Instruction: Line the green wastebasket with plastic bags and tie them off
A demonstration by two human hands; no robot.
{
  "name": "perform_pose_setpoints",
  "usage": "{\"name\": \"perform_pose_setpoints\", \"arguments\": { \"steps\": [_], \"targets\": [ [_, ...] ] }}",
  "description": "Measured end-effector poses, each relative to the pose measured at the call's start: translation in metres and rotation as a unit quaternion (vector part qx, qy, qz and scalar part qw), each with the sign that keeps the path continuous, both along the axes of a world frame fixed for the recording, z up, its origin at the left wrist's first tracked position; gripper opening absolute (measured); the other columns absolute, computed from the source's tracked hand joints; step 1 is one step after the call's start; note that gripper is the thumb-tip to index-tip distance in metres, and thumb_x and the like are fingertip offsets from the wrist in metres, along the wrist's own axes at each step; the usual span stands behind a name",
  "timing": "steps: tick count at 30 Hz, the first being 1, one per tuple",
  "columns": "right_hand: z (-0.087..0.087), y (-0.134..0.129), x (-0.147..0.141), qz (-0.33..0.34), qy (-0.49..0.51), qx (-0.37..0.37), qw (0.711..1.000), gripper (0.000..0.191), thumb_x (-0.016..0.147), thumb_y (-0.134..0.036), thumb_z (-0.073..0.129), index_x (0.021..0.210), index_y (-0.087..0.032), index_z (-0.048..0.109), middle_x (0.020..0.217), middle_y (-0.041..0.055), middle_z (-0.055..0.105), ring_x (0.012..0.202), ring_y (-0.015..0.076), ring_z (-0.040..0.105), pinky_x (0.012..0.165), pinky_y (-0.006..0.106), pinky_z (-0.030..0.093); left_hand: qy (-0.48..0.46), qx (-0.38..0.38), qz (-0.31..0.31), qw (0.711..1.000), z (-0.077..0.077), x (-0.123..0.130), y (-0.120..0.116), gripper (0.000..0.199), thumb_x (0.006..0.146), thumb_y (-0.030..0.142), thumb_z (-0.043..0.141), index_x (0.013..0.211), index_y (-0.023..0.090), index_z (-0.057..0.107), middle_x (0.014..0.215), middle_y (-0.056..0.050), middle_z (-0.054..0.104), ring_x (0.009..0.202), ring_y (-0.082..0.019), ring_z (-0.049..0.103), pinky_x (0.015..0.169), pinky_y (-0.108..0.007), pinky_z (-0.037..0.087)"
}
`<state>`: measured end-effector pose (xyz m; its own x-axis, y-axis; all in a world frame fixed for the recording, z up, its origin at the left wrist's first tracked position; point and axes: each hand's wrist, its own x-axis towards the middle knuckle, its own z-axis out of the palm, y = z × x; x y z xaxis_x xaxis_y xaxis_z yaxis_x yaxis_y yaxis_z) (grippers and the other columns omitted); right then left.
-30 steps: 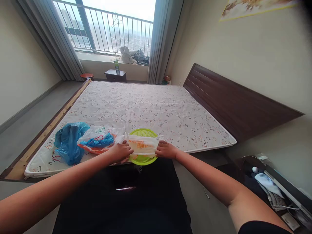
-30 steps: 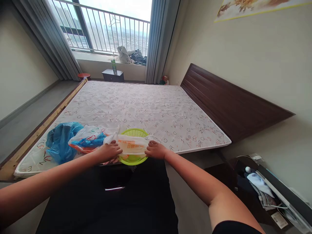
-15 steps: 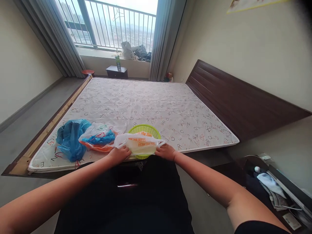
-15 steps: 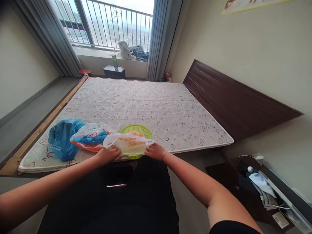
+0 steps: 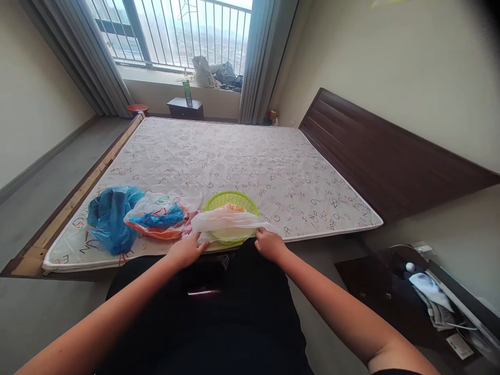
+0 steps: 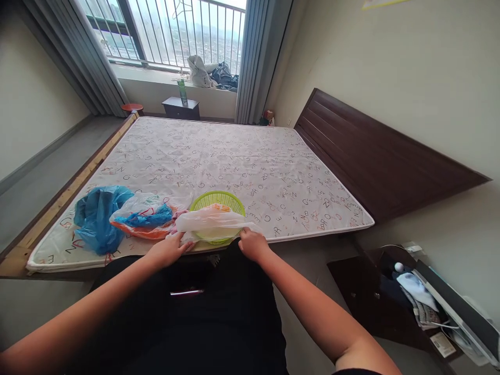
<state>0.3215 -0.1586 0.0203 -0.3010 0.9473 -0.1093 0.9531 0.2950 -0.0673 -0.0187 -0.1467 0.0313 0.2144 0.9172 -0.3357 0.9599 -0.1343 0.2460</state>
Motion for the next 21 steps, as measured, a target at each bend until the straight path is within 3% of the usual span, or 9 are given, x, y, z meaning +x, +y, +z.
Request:
{"name": "perform_pose_setpoints", "arguments": {
  "steps": [3, 5, 8, 12, 15, 18, 21],
  "targets": [
    [0.006, -0.002, -0.013, -0.005, 0.029, 0.028, 0.999, 0.031, 0.104, -0.030, 0.043, 0.115, -0.016, 0.068, 0.104, 0.0151, 0.071, 0.092, 0.0285, 0.066, 0.081, 0.038, 0.047, 0.026, 0.128, -0.005, 0.991, 0.014, 0.013, -0.006, 0.061, 0.098, 0.054, 0.044, 0.143, 0.015, 0.057, 0.112, -0.023, 0.072, 0.113, -0.044, 0.063, 0.094, -0.054, 0.046],
    [0.006, 0.000, -0.022, 0.048, 0.055, 0.054, 0.996, 0.035, 0.102, -0.039, 0.052, 0.126, -0.017, 0.064, 0.114, 0.0165, 0.069, 0.107, 0.0316, 0.062, 0.090, 0.040, 0.046, 0.019, 0.216, -0.045, 0.975, 0.018, 0.023, -0.009, 0.048, 0.097, 0.045, 0.050, 0.134, 0.018, 0.066, 0.115, -0.022, 0.069, 0.117, -0.043, 0.058, 0.099, -0.056, 0.042],
    [0.001, 0.006, -0.034, 0.117, 0.067, 0.069, 0.989, 0.046, 0.094, -0.041, 0.068, 0.134, -0.021, 0.060, 0.129, 0.0160, 0.063, 0.119, 0.0329, 0.056, 0.097, 0.043, 0.044, 0.013, 0.270, -0.105, 0.957, 0.016, 0.033, -0.005, 0.026, 0.095, 0.032, 0.056, 0.110, 0.022, 0.074, 0.126, -0.018, 0.065, 0.122, -0.040, 0.055, 0.101, -0.054, 0.041],
    [-0.005, 0.010, -0.038, 0.094, 0.084, 0.107, 0.986, 0.040, 0.095, -0.032, 0.066, 0.133, -0.020, 0.060, 0.132, 0.0145, 0.062, 0.118, 0.0298, 0.056, 0.099, 0.041, 0.044, 0.012, 0.236, -0.154, 0.959, 0.009, 0.029, 0.008, 0.022, 0.097, 0.023, 0.051, 0.096, 0.019, 0.073, 0.108, -0.016, 0.070, 0.108, -0.033, 0.064, 0.098, -0.049, 0.046],
    [-0.003, 0.014, -0.034, 0.101, 0.086, 0.144, 0.981, 0.043, 0.097, -0.031, 0.060, 0.139, -0.019, 0.056, 0.144, 0.0154, 0.056, 0.122, 0.0309, 0.052, 0.103, 0.044, 0.040, 0.002, 0.185, -0.135, 0.973, 0.006, 0.023, 0.012, 0.032, 0.101, 0.029, 0.047, 0.121, 0.015, 0.069, 0.104, -0.016, 0.072, 0.098, -0.031, 0.070, 0.086, -0.042, 0.052],
    [0.004, 0.024, -0.031, 0.130, 0.056, 0.155, 0.978, 0.049, 0.096, -0.021, 0.057, 0.145, -0.020, 0.053, 0.152, 0.0143, 0.051, 0.134, 0.0325, 0.044, 0.105, 0.046, 0.036, 0.011, 0.149, -0.101, 0.984, 0.006, 0.022, 0.010, 0.060, 0.100, 0.044, 0.051, 0.153, 0.016, 0.046, 0.120, -0.020, 0.071, 0.101, -0.035, 0.072, 0.079, -0.041, 0.055],
    [0.010, 0.042, -0.032, 0.146, 0.025, 0.145, 0.978, 0.040, 0.094, -0.014, 0.058, 0.133, -0.021, 0.062, 0.147, 0.0131, 0.056, 0.135, 0.0316, 0.043, 0.105, 0.045, 0.034, 0.020, 0.099, -0.105, 0.989, 0.009, 0.026, 0.010, 0.069, 0.094, 0.050, 0.061, 0.155, 0.023, 0.044, 0.120, -0.019, 0.072, 0.102, -0.037, 0.072, 0.080, -0.042, 0.055]
  ]
}}
